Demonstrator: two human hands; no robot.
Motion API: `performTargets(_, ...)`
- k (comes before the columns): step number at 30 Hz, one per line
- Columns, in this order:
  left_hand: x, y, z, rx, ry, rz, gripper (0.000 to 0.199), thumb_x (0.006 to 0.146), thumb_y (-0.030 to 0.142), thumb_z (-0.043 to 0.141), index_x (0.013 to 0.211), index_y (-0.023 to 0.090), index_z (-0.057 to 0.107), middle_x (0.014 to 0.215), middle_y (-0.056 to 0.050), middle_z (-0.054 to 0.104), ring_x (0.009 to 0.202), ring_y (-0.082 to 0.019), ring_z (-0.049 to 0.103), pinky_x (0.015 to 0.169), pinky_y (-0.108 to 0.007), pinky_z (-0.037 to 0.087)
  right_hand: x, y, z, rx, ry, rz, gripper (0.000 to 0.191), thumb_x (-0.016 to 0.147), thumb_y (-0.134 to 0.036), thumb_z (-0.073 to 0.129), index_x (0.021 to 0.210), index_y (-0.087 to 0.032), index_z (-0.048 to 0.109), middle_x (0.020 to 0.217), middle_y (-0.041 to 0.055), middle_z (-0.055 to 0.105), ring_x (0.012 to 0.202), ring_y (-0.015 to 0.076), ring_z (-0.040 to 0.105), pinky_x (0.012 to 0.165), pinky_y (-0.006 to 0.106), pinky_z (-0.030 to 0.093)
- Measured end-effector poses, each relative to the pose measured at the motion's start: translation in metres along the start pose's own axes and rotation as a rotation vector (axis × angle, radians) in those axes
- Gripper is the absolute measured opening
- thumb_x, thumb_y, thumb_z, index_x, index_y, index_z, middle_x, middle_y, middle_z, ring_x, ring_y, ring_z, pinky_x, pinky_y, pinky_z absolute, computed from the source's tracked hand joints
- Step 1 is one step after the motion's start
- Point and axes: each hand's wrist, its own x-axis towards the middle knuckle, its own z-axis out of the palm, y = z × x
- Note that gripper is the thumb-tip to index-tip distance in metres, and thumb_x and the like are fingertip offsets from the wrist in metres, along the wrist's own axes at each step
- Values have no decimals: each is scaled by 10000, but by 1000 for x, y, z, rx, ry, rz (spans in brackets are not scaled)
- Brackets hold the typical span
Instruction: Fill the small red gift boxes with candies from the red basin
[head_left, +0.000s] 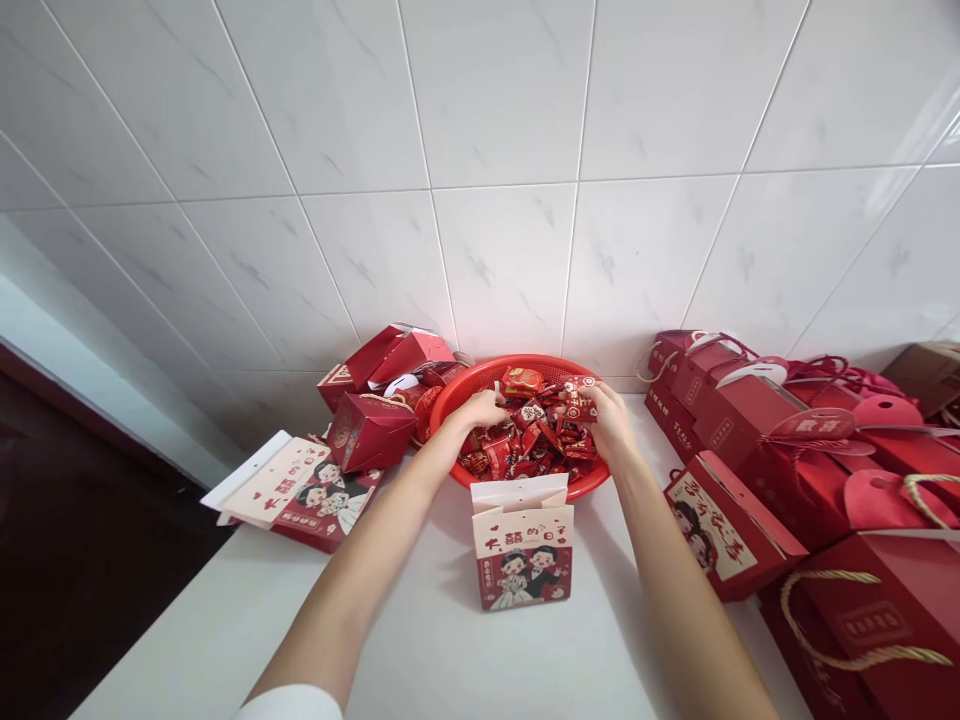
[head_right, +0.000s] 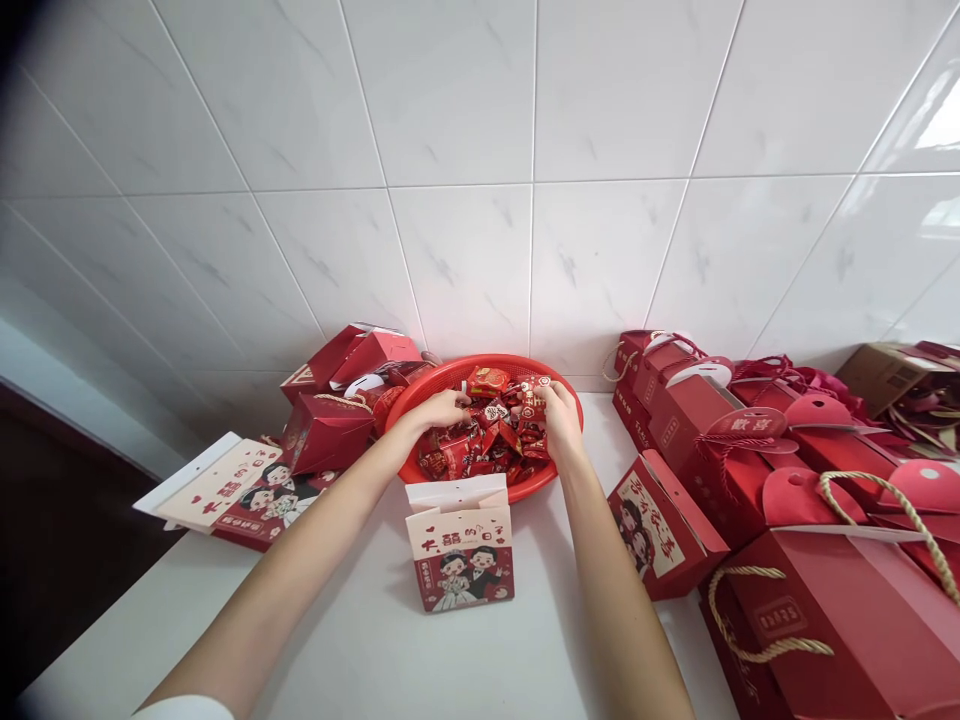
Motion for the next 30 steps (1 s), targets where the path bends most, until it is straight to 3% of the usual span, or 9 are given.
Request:
performTargets(4, 6, -4, -1, -38, 56, -60, 170, 803, 198, 555, 719, 162, 698, 670, -34, 698, 614, -181, 625, 539, -253, 403, -1, 0, -1, -11, -22, -6, 189, 625, -325, 661, 770, -238, 578, 751, -9, 714, 666, 229, 713, 527, 293, 510)
performTargets(7, 9, -7, -1, -4, 93, -109, 199, 810, 165, 516, 714, 156, 690, 682, -61, 701, 658, -198, 639, 565, -264, 402, -2, 0, -1, -26, -36, -24, 241, 615, -354, 699, 797, -229, 602, 780, -13, 714, 644, 210, 709, 489, 255, 463)
performTargets(13, 4, -4, 0, 56, 14, -151, 70, 738, 197, 655, 680, 178, 688, 748, -82, 730, 765, -233, 680, 638, -268, 447, -5, -2, 1, -32, -45, -32, 243, 597, -351, 711, 781, -217, 625, 765, -13, 708, 635, 208, 709, 519, 260, 498)
performTargets(18, 0, -2, -1, 42, -54, -161, 152, 663, 233, 784, 602, 187, 652, 716, -55, 720, 751, -226, 683, 626, -261, 464, -4, -1, 1, -26, -61, -45, 224, 608, -348, 707, 771, -215, 629, 755, -12, 705, 597, 198, 702, 535, 271, 526)
performTargets(25, -4, -4, -5, -69, -48, -140, 234, 556, 119, 827, 563, 190, 605, 572, 21, 636, 630, -169, 635, 546, -233, 430, -4, 1, 0, -21, -70, -39, 227, 604, -344, 711, 765, -210, 621, 727, -11, 699, 597, 202, 706, 525, 264, 527)
performTargets(30, -12, -1, -12, -207, -55, -51, 199, 613, 185, 815, 564, 183, 622, 553, 27, 632, 534, -147, 593, 523, -249, 440, -4, 0, 0, -34, -97, -41, 230, 607, -356, 738, 732, -213, 609, 744, -5, 710, 609, 202, 710, 516, 258, 510)
